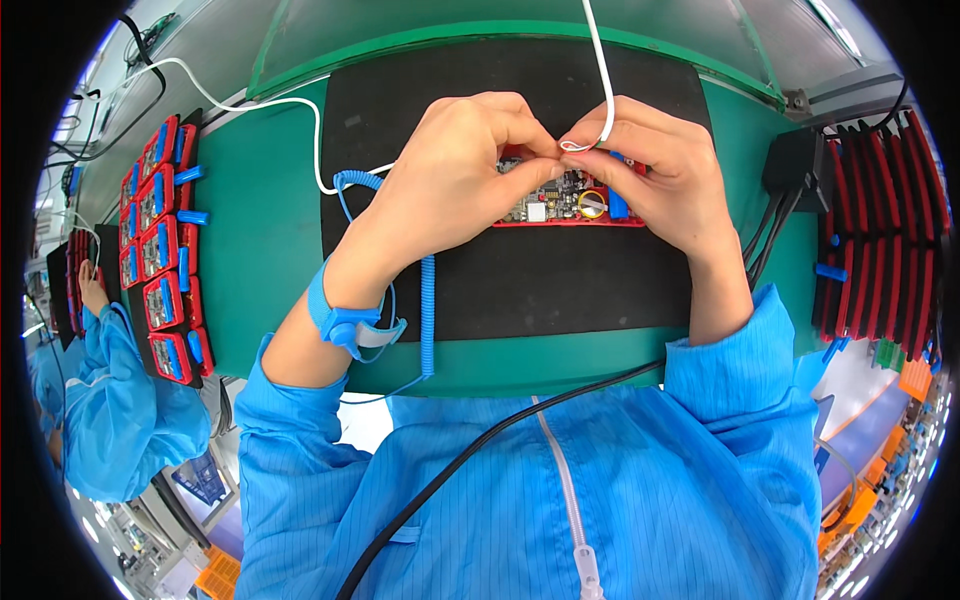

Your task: Assembling and connecting small electronic circuit boards into protective cases on a factory production line.

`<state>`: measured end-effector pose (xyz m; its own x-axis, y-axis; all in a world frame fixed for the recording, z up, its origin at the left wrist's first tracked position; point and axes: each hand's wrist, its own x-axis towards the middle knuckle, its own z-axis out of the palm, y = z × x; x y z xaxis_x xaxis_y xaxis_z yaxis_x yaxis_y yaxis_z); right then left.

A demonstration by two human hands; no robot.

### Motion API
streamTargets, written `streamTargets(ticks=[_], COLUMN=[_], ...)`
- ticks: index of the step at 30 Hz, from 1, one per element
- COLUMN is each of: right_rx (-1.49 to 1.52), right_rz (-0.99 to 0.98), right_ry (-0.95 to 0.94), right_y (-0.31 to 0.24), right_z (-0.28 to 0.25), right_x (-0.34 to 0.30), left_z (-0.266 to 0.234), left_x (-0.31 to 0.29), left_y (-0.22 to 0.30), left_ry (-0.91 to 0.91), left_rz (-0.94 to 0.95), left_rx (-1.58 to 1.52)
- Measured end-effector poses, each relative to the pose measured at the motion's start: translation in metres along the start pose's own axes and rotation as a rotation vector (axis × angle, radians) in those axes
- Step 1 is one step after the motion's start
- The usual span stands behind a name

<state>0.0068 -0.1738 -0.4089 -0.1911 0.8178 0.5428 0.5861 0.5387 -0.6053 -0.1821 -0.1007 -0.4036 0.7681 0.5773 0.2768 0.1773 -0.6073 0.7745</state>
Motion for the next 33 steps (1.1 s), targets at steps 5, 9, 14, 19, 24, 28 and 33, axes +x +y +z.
streamTargets(ticks=[5,9,14,19,24,28,33], right_rx=[0.009,0.013,-0.009,0.0,-0.012,0.013,0.018], right_rz=[-0.002,0.002,-0.014,-0.042,-0.048,-0.017,0.007], right_ry=[-0.005,0.01,0.009,0.007,-0.023,-0.044,-0.049], right_y=[0.0016,0.0012,0.002,0.0024,0.005,0.003,0.0045], right_z=[0.0007,0.0021,0.0015,0.0011,-0.0011,-0.0032,-0.0047], right_x=[-0.0011,-0.0008,-0.0015,-0.0006,-0.0009,0.0011,0.0011], left_z=[0.0029,0.0037,0.0039,0.0047,0.0043,0.005,0.0064], left_x=[-0.002,-0.0039,-0.0038,-0.0039,-0.0028,-0.0016,0.0004], left_y=[-0.0018,-0.0043,-0.0047,-0.0043,-0.0035,-0.0045,-0.0047], left_ry=[0.016,0.029,0.025,0.027,0.006,0.002,0.031], left_rz=[0.01,0.018,0.015,0.0,-0.042,-0.054,-0.053], left_rx=[0.0,-0.004,0.0,-0.008,-0.025,-0.022,-0.048])
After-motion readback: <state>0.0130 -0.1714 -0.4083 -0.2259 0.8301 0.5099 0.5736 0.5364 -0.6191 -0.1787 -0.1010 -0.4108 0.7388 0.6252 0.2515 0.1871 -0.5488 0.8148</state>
